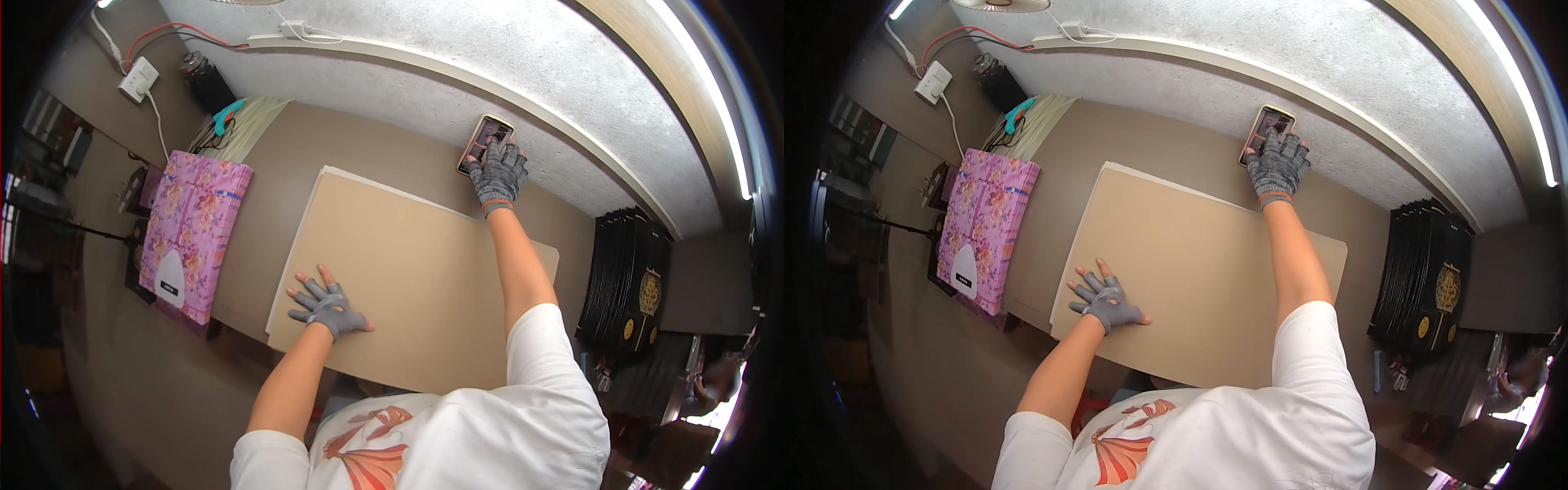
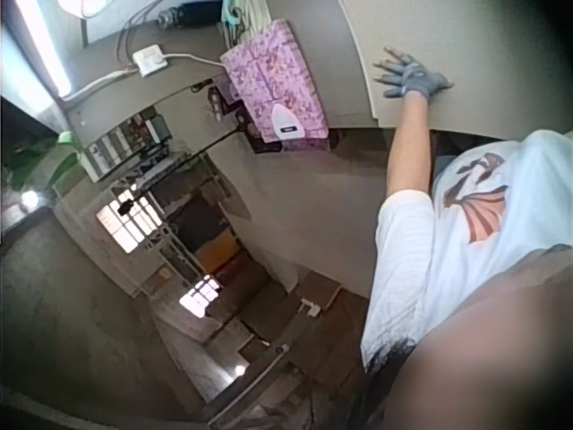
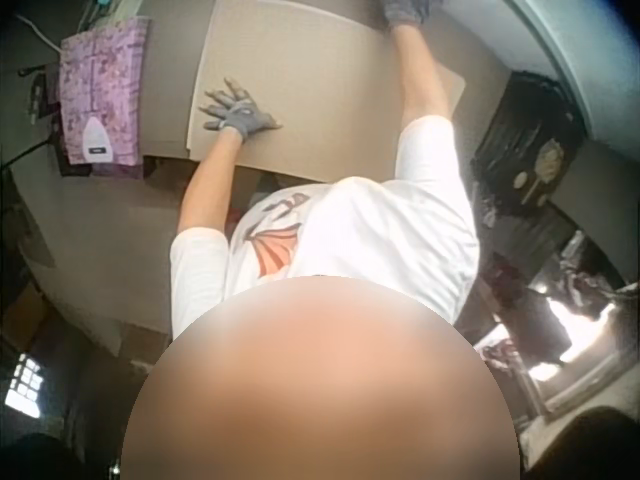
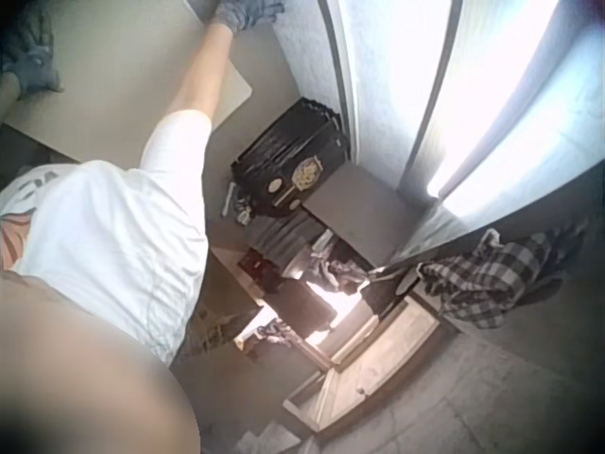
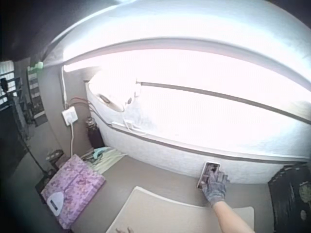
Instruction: The person is seen folding and assembling cardboard packaging boxes for products.
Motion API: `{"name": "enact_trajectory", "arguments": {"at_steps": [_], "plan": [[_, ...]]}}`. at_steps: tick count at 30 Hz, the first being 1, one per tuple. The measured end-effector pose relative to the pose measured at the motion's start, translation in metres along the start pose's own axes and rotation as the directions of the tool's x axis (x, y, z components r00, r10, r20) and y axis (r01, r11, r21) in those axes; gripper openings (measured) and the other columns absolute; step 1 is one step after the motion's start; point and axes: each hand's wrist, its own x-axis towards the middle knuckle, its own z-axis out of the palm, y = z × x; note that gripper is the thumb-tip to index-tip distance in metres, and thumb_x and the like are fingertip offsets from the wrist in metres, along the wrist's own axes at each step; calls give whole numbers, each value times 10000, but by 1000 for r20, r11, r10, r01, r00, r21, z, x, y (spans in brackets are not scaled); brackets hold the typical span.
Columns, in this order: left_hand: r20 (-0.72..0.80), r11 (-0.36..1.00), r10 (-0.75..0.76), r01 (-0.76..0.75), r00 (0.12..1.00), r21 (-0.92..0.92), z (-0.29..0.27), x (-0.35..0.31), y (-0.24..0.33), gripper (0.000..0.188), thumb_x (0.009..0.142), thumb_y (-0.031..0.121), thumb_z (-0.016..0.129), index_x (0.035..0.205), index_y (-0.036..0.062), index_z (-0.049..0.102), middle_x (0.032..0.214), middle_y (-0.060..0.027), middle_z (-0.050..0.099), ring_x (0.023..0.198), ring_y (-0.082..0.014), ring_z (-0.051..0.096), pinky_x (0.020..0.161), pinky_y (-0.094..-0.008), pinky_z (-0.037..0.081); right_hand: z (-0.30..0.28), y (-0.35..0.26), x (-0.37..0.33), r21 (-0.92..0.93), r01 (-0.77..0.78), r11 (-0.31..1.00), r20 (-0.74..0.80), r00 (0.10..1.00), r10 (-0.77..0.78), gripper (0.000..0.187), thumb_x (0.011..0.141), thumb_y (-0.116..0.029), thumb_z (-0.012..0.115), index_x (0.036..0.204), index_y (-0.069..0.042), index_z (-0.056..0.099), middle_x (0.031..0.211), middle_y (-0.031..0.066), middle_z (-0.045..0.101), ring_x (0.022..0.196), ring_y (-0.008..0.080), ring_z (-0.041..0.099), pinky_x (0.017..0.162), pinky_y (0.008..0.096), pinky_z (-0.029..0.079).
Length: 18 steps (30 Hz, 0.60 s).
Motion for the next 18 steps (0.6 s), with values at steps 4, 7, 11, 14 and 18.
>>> {"name": "enact_trajectory", "arguments": {"at_steps": [4,7,11,14,18], "plan": [[3,1000,-7,7,1000,5,-1,-2,1,1516,576,528,873,1514,107,-241,1502,-370,-284,1373,-603,-237,1051,-763,61,9,11,-25,102,10,995,31,999,-13,746,794,-477,683,1450,-210,446,1520,190,354,1414,454,267,1118,622,231],[-2,1000,-7,7,1000,11,0,-1,2,1514,577,527,873,1515,108,-238,1504,-368,-281,1375,-601,-234,1053,-761,61,9,18,-38,80,7,997,82,997,-14,701,798,-433,682,1429,-213,473,1513,175,369,1417,425,280,1128,603,237],[-1,999,-21,21,1000,27,-1,-2,4,1509,579,526,873,1518,111,-233,1508,-368,-272,1381,-599,-222,1058,-756,70,6,29,-46,30,41,999,120,992,-44,689,807,-435,678,1433,-235,470,1507,164,386,1406,417,309,1117,583,268],[-15,999,-25,25,1000,38,4,3,2,1537,553,538,883,1517,104,-233,1512,-372,-255,1387,-598,-204,1050,-764,82,5,35,-49,-28,134,991,192,973,-127,673,829,-450,661,1444,-267,458,1504,154,400,1388,411,342,1101,568,292],[-34,998,-28,30,999,46,6,6,3,1570,526,549,896,1513,101,-240,1516,-375,-240,1394,-596,-187,1041,-773,90,6,38,-53,-72,150,986,229,965,-130,691,861,-497,616,1484,-298,392,1505,150,404,1357,404,384,1079,550,322]]}}
